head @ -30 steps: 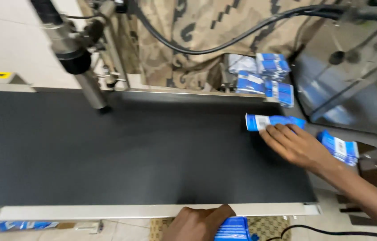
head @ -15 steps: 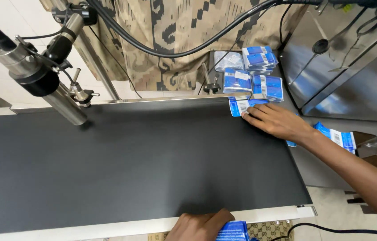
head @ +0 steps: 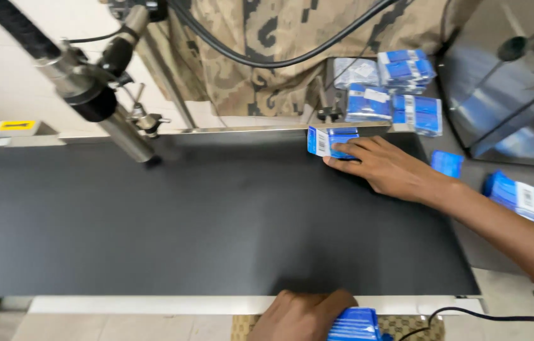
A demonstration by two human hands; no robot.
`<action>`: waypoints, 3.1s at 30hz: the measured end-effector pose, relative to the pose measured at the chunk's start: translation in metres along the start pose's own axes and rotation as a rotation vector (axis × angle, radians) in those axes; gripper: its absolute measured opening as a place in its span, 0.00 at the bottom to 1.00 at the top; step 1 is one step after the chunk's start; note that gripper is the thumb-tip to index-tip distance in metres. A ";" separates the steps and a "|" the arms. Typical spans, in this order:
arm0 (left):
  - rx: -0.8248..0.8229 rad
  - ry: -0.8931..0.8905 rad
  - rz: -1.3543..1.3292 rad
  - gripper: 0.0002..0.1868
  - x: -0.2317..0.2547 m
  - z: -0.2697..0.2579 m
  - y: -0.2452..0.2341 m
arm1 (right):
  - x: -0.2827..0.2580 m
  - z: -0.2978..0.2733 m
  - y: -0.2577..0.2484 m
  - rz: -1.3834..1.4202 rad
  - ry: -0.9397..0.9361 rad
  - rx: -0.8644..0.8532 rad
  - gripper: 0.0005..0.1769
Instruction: Feeding blue labels onto a conveyor belt for a labeling machine
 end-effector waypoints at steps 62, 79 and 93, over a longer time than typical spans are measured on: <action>0.834 0.102 -0.231 0.17 -0.046 -0.142 -0.068 | -0.211 0.361 -0.046 -0.633 -0.011 0.270 0.33; 0.826 0.116 -0.226 0.17 -0.048 -0.143 -0.073 | -0.198 0.267 -0.112 -0.559 -0.088 0.386 0.11; 0.725 0.030 -0.226 0.18 -0.048 -0.126 -0.066 | -0.097 0.204 -0.058 -0.730 -0.213 0.250 0.33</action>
Point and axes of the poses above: each hand's wrist, its own z-axis towards the middle knuckle, its own y-axis out of the palm, x = y × z, the point moved 2 cm from there along z, towards the middle knuckle, and after that the axes turned 14 degrees about -z, right-handed, at the moved point
